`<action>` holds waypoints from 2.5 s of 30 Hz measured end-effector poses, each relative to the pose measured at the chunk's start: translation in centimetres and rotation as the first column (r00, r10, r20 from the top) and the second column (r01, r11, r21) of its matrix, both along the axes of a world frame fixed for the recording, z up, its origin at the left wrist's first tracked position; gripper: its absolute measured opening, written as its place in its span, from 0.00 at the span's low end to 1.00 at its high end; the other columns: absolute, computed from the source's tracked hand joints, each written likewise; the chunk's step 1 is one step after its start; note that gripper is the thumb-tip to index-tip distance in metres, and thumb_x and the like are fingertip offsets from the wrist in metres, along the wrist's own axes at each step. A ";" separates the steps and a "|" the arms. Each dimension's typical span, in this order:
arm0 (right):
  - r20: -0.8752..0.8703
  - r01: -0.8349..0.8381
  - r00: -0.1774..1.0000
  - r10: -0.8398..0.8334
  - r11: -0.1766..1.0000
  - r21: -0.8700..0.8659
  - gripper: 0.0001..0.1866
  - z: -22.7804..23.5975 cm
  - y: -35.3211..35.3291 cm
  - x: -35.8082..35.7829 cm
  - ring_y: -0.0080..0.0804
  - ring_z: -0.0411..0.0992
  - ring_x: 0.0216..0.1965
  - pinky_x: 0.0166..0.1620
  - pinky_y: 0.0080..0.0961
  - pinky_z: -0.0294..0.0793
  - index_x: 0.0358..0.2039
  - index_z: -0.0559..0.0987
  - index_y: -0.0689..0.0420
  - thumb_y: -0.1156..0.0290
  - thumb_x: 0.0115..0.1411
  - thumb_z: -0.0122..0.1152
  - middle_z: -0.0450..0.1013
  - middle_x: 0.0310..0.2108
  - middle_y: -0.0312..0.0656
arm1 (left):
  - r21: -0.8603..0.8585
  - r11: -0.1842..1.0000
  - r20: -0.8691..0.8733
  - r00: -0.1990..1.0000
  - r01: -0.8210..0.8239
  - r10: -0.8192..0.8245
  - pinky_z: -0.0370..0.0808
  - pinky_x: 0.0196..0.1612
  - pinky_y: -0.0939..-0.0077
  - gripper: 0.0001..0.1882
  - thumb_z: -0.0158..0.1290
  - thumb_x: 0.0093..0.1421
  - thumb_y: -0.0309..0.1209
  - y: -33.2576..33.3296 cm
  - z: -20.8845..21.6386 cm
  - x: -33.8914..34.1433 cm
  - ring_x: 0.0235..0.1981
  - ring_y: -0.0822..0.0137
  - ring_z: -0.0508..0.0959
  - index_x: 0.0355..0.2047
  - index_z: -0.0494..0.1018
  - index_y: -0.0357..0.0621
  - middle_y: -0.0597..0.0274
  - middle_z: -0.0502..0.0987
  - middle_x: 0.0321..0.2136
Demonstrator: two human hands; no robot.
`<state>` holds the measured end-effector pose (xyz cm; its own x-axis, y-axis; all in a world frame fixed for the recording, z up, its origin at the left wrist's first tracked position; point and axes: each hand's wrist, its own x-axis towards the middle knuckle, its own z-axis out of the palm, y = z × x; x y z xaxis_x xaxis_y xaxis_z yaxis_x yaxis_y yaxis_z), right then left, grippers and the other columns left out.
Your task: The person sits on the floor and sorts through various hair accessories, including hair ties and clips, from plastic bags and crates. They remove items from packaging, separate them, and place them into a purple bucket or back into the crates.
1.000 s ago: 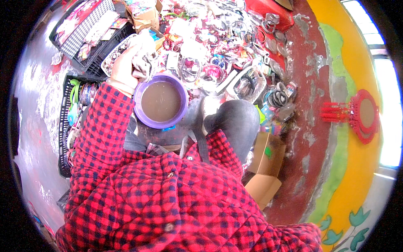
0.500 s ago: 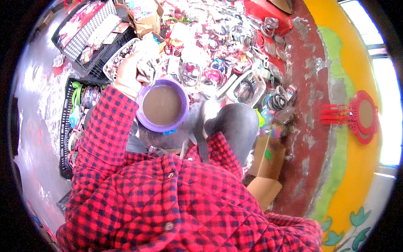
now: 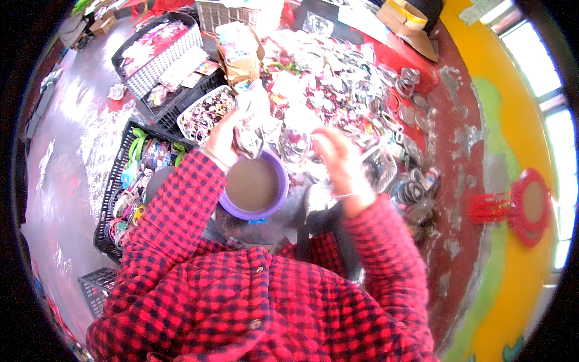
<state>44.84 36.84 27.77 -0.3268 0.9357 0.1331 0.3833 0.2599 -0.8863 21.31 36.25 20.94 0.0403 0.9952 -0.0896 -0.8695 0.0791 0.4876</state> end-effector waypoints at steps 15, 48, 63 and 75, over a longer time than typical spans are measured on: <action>-0.702 -0.209 0.708 -0.074 0.928 -0.308 0.09 -4.9 1.7 -6.5 0.21 0.70 0.33 0.39 0.18 0.68 0.38 0.76 0.61 0.73 0.59 0.49 0.73 0.33 0.34 | -0.066 0.988 -0.084 0.987 -0.141 0.136 0.67 0.48 0.71 0.15 0.47 0.58 0.28 0.8 -1.1 1.7 0.42 0.67 0.72 0.46 0.66 0.41 0.61 0.73 0.40; -0.944 -0.616 0.154 -0.292 0.719 -0.323 0.29 -4.3 3.5 -5.2 0.43 0.60 0.55 0.58 0.40 0.56 0.57 0.58 0.59 0.58 0.59 0.45 0.61 0.54 0.48 | 0.184 0.969 -0.486 0.842 -0.164 0.234 0.70 0.37 0.81 0.15 0.49 0.56 0.23 0.5 0.4 0.8 0.32 0.78 0.72 0.46 0.68 0.42 0.69 0.75 0.35; -0.824 -0.509 0.497 -0.272 0.679 -0.530 0.18 -6.9 1.5 -7.1 0.27 0.69 0.40 0.45 0.23 0.67 0.46 0.68 0.60 0.70 0.55 0.56 0.70 0.39 0.37 | 0.190 0.977 -0.798 0.594 0.093 0.099 0.68 0.43 0.80 0.14 0.50 0.53 0.19 -0.2 -1.1 1.3 0.38 0.77 0.72 0.42 0.70 0.37 0.65 0.74 0.37; -0.910 -0.694 0.406 -0.084 0.620 -0.367 0.25 -4.5 2.9 -5.4 0.32 0.70 0.42 0.48 0.28 0.68 0.50 0.63 0.64 0.76 0.52 0.57 0.69 0.44 0.44 | 0.304 0.952 -0.831 0.484 -0.020 0.275 0.70 0.40 0.82 0.11 0.48 0.54 0.15 -0.2 0.1 0.8 0.35 0.77 0.73 0.38 0.72 0.35 0.65 0.76 0.33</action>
